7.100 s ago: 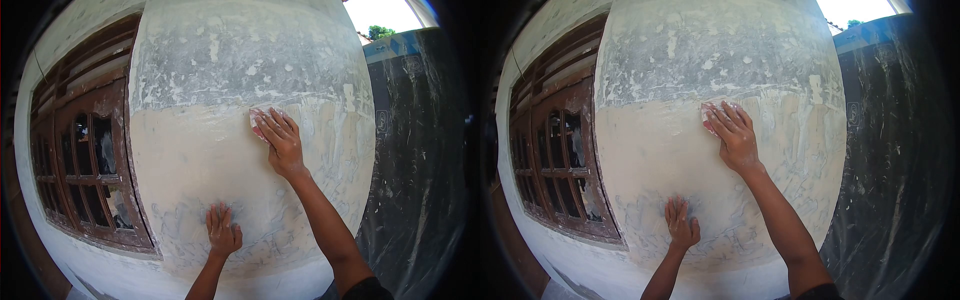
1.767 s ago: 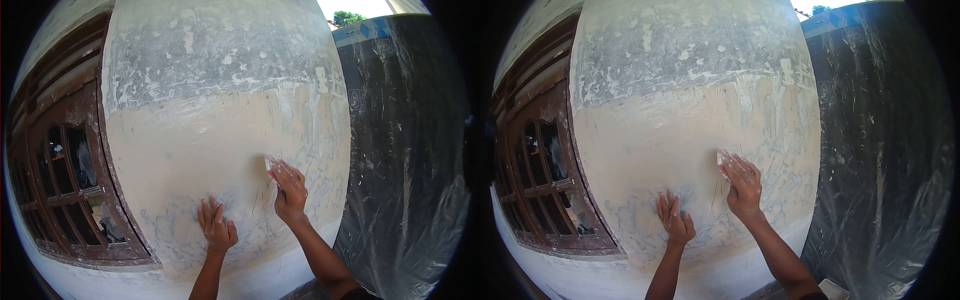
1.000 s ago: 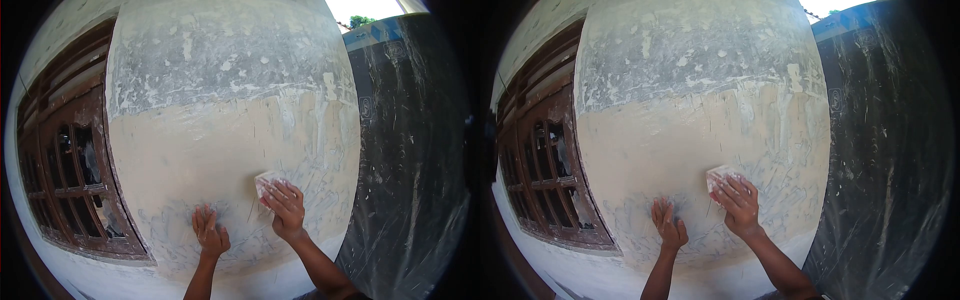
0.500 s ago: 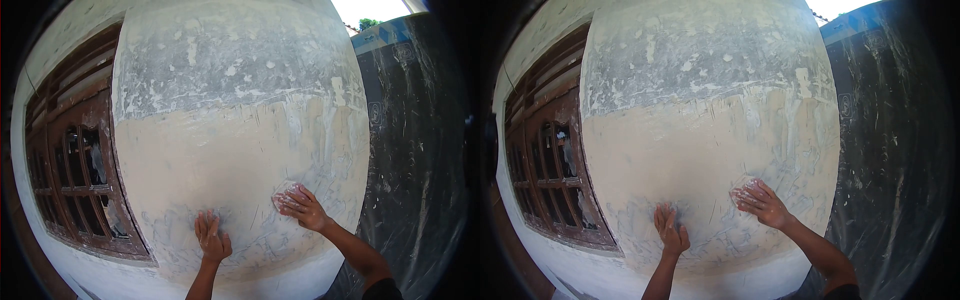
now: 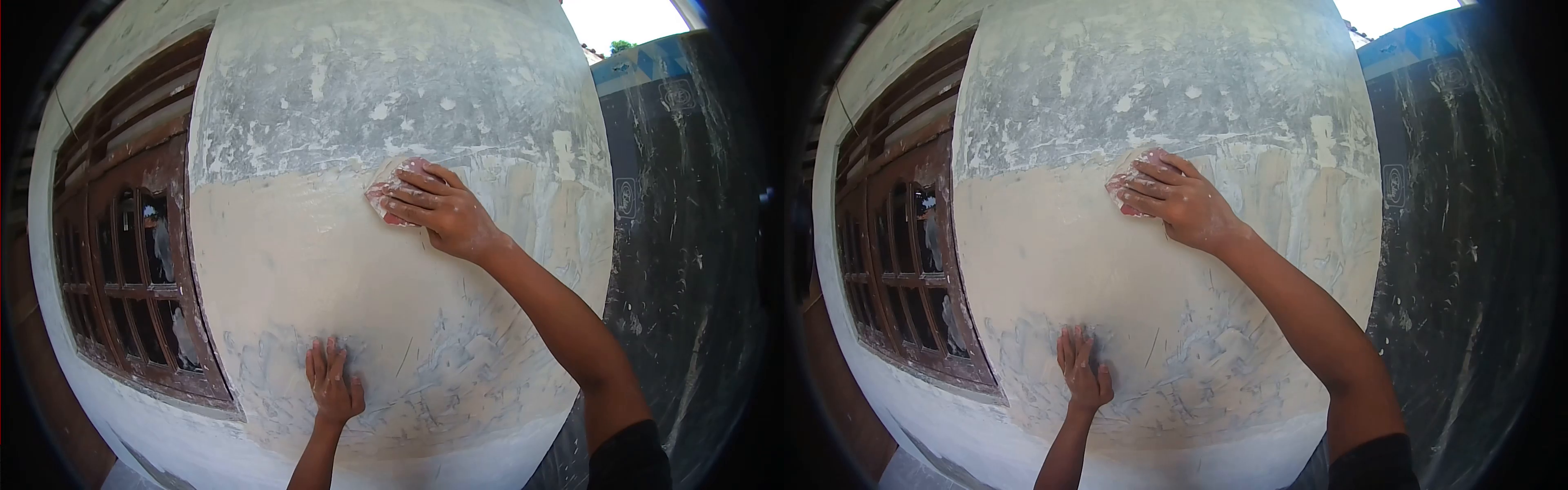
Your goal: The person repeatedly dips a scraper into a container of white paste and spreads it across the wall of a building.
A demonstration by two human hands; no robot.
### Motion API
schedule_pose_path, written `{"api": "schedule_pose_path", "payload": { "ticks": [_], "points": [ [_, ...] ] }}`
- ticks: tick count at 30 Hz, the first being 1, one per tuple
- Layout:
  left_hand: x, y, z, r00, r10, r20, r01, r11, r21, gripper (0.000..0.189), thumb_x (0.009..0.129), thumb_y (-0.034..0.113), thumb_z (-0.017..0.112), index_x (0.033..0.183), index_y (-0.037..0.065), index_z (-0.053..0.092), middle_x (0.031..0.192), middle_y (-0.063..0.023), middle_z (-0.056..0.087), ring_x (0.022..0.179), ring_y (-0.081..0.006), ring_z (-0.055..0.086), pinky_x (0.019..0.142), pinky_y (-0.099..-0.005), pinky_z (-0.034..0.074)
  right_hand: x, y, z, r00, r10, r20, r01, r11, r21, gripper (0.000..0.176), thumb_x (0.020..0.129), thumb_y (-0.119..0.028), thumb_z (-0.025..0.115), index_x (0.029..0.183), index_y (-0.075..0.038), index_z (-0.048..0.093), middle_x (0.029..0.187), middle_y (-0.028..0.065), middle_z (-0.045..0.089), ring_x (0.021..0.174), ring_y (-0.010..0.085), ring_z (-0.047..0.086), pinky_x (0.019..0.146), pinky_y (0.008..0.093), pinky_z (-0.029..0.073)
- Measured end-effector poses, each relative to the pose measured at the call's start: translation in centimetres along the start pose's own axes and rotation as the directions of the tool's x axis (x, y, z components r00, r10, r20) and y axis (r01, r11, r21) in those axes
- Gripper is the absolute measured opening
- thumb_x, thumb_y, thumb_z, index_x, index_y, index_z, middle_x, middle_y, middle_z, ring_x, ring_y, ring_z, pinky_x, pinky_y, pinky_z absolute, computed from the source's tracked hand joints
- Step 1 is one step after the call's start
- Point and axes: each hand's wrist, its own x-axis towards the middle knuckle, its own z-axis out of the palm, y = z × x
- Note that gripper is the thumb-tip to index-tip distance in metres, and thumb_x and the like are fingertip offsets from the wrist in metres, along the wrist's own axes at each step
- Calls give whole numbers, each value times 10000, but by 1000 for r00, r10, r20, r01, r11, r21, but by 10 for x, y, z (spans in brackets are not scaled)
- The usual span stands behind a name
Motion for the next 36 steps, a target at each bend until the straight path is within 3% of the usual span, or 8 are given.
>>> {"api": "schedule_pose_path", "payload": {
  "ticks": [4,8,12,19,23,25,32,36],
  "points": [
    [2,0,0,1000,-6,-7,6,1000,5,511,970,228,483,1403,-43,482,1494,-303,501,1457,-525,353,1193,-616,236,-60,-9,-11,978,-55,203,49,998,34,449,820,13,706,1226,-179,727,1351,-12,675,1374,212,538,1209,438,366],
    [1,0,-1,1000,12,-11,-12,1000,-4,514,977,237,480,1413,-35,477,1495,-303,500,1457,-530,350,1189,-621,239,-169,-47,-59,947,-78,311,80,997,7,304,888,-178,753,1189,-211,741,1364,-38,668,1355,196,562,1199,415,408],
    [-1,-2,1,1000,24,-2,-24,1000,-5,524,980,235,483,1433,-27,459,1498,-304,496,1454,-539,349,1183,-633,237,-229,-88,-86,928,-78,363,60,996,61,374,843,-259,808,1209,-245,735,1280,-45,705,1276,183,626,1168,439,438],
    [3,-1,0,1000,11,-10,-11,1000,1,500,985,237,493,1401,-41,481,1498,-310,494,1450,-542,353,1178,-638,238,-13,-14,-37,997,-63,-47,59,996,-69,312,889,-199,737,1200,-193,741,1207,-28,738,1239,195,629,1136,415,428],
    [4,0,-1,1000,1,5,-1,1000,6,492,982,231,498,1389,-45,489,1495,-312,497,1449,-544,353,1176,-640,241,17,11,3,997,-27,-73,23,999,-47,410,870,-27,704,1241,-199,728,1303,-23,706,1307,185,590,1168,423,394],
    [5,0,-1,1000,3,2,-3,1000,7,494,980,226,499,1390,-49,486,1489,-318,499,1449,-544,354,1177,-640,240,0,15,11,996,-67,60,77,976,-202,282,932,-180,661,1203,-211,731,1313,-31,697,1306,196,583,1183,416,384],
    [4,1,-2,1000,12,11,-12,1000,-19,491,979,221,495,1391,-46,487,1483,-328,499,1455,-541,346,1180,-638,235,-189,-39,-66,936,-48,347,81,994,-80,355,882,-204,719,1236,-232,707,1343,-44,680,1363,164,548,1203,425,382],
    [2,1,-1,1000,16,17,-15,999,-28,503,977,226,491,1404,-39,477,1486,-323,499,1462,-537,337,1185,-636,225,-251,-80,-105,919,10,393,11,999,-51,357,865,-213,752,1221,-225,718,1331,-42,688,1310,181,601,1189,444,394]
  ]
}}
